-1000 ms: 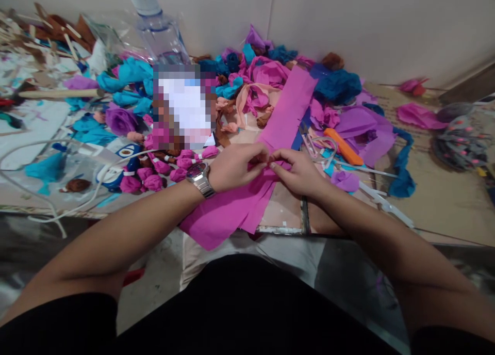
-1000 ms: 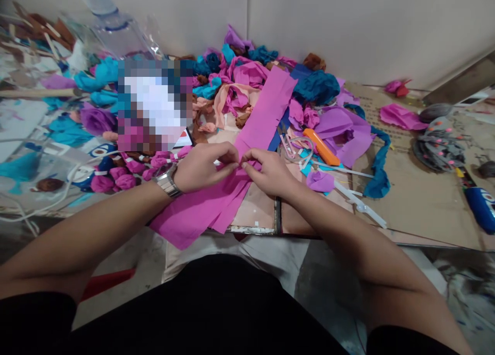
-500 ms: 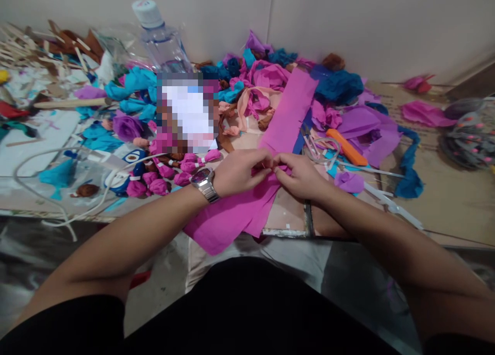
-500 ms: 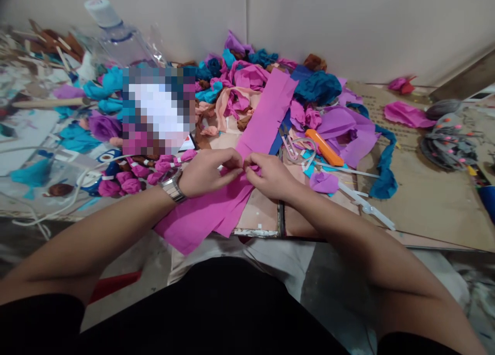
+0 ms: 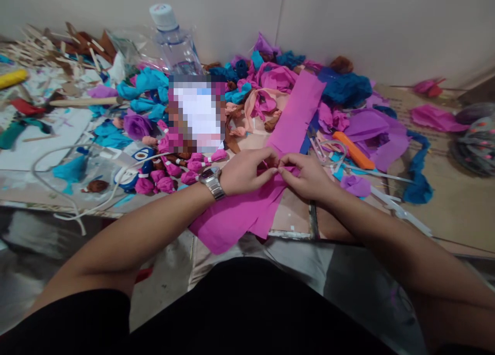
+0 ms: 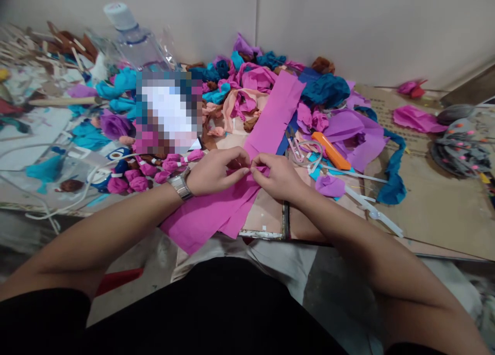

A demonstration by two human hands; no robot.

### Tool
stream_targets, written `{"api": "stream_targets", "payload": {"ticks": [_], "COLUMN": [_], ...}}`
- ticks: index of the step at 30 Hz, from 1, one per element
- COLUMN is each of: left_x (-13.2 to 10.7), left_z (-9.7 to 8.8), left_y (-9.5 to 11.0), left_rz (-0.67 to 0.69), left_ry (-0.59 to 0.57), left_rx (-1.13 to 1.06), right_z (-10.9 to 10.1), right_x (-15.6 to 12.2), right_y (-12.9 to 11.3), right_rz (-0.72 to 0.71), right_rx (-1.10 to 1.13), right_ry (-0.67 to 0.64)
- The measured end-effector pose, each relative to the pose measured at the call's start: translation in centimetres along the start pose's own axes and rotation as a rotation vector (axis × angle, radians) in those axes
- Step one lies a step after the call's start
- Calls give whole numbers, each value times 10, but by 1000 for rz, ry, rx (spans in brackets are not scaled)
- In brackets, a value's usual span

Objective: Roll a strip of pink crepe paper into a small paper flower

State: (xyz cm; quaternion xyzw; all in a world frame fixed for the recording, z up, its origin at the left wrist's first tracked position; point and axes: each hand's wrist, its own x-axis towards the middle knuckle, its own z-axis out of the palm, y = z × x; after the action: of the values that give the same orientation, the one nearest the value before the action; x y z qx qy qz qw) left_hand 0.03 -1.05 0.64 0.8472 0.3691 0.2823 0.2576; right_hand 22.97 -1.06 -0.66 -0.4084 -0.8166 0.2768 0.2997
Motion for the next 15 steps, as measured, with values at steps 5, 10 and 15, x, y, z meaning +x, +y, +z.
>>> {"api": "stream_targets", "payload": {"ticks": [5,10,15], "left_x": [2,3,3], "left_z": [-2,-3,-3], "left_y": [0,-2,-4], "left_rz": [-23,-11,-15], "left_ry": [-43,-35,-29], "left_rx": [24,43,36], "right_z": [-1,-1,-2], "right_x": [1,0,0], "right_y": [0,0,-2], "right_rz": [-20,15,30], "right_rx": [-23,-15,3], "right_ry": [22,35,32]}}
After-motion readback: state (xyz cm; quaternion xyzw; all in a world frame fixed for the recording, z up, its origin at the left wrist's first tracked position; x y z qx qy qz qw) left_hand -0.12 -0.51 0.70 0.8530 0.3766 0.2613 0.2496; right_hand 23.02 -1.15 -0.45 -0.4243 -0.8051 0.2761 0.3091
